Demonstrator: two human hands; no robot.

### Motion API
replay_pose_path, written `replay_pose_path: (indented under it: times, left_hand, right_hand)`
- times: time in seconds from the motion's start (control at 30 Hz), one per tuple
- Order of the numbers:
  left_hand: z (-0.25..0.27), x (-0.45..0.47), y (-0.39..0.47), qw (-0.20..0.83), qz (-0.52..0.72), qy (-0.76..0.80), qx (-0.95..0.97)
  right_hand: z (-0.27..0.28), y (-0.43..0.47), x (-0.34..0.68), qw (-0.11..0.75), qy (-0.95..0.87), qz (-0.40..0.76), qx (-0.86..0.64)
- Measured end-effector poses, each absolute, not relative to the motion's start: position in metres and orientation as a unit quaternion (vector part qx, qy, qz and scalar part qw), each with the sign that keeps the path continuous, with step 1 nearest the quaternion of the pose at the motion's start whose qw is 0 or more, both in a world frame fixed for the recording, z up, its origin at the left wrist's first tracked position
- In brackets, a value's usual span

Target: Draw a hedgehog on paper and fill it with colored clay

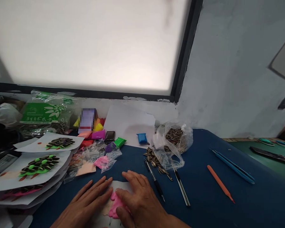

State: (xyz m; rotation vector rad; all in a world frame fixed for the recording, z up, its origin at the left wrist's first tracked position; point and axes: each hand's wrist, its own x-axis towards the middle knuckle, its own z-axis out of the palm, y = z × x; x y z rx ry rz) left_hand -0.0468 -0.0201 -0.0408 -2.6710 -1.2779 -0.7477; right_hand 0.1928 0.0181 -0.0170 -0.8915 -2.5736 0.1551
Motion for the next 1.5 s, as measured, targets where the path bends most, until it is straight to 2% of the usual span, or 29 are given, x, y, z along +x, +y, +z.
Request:
replay_pose_path:
  times: [0.27, 0.47, 0.77, 0.93, 1.1, 1.27, 1.5]
  left_hand:
    - [-0.040, -0.047, -0.021, 0.034, -0.256, -0.420, -0.870]
    - [-0.031, -0.050, -0.021, 0.041, -0.225, -0.408, -0.884]
    - [-0.032, -0.048, -0.021, 0.034, -0.227, -0.416, -0.880]
    - [-0.035, -0.046, -0.023, 0.022, -0.254, -0.422, -0.870]
    - [-0.048, -0.049, -0.018, 0.035, -0.255, -0.422, -0.869]
    - [-0.072, -0.057, -0.002, 0.098, -0.288, -0.357, -0.883]
    - [-0.084, -0.061, 0.003, 0.079, -0.269, -0.382, -0.881]
  right_hand:
    - [-0.007, 0.016, 0.192, 0.189, -0.932, 0.044, -0.307]
    - [-0.010, 0.014, 0.192, 0.242, -0.929, 0.026, -0.279]
    - [-0.007, 0.013, 0.191, 0.216, -0.934, 0.028, -0.282]
    - [-0.009, 0.014, 0.193, 0.253, -0.926, 0.023, -0.278]
    - [-0.015, 0.016, 0.193, 0.254, -0.923, 0.007, -0.290]
    - [-0.016, 0.016, 0.193, 0.244, -0.924, 0.009, -0.294]
    - [-0.020, 0.016, 0.194, 0.298, -0.908, 0.008, -0.293]
